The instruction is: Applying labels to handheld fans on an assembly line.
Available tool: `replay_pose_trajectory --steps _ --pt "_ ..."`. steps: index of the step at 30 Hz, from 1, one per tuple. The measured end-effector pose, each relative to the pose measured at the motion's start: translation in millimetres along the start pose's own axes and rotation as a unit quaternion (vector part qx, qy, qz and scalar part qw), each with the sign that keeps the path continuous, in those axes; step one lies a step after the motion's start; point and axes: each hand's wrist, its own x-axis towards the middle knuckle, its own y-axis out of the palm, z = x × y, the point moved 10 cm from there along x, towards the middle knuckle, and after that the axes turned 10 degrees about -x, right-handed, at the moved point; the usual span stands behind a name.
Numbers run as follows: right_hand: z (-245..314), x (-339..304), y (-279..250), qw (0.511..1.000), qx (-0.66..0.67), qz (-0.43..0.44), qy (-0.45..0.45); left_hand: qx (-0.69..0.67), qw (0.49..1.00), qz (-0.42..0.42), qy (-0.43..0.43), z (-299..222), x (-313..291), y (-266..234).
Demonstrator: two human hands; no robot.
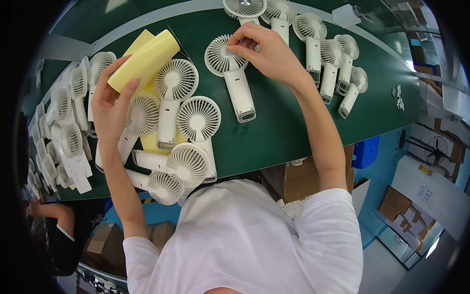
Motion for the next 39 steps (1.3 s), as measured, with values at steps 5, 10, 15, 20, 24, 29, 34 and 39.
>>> replay_pose_trajectory --steps 5,10,15,20,24,29,34,39 --pt "-1 1 1 1.000 -0.011 0.000 -0.003 0.002 1.000 0.003 -0.001 2 0 -1" --pt "1 -1 1 1.000 -0.022 -0.005 -0.012 0.004 1.000 0.002 -0.001 1 -1 0" --pt "5 -4 1 0.997 -0.063 -0.032 -0.043 -0.002 1.000 0.003 -0.005 1 -2 3" --pt "11 -8 -4 0.970 -0.222 -0.100 0.010 -0.016 1.000 0.015 -0.007 3 0 3" --pt "28 -6 17 0.968 -0.250 -0.004 -0.014 0.006 1.000 0.013 -0.003 -3 -1 -3" --pt "46 57 14 0.958 -0.275 0.021 -0.084 -0.002 1.000 -0.004 0.024 -6 0 -5" --pt "49 199 9 0.952 -0.287 -0.040 -0.102 -0.019 0.999 0.000 0.029 -9 -3 -9" --pt "52 229 -21 0.953 -0.204 -0.218 -0.049 -0.041 0.998 -0.002 0.043 -6 0 -8"
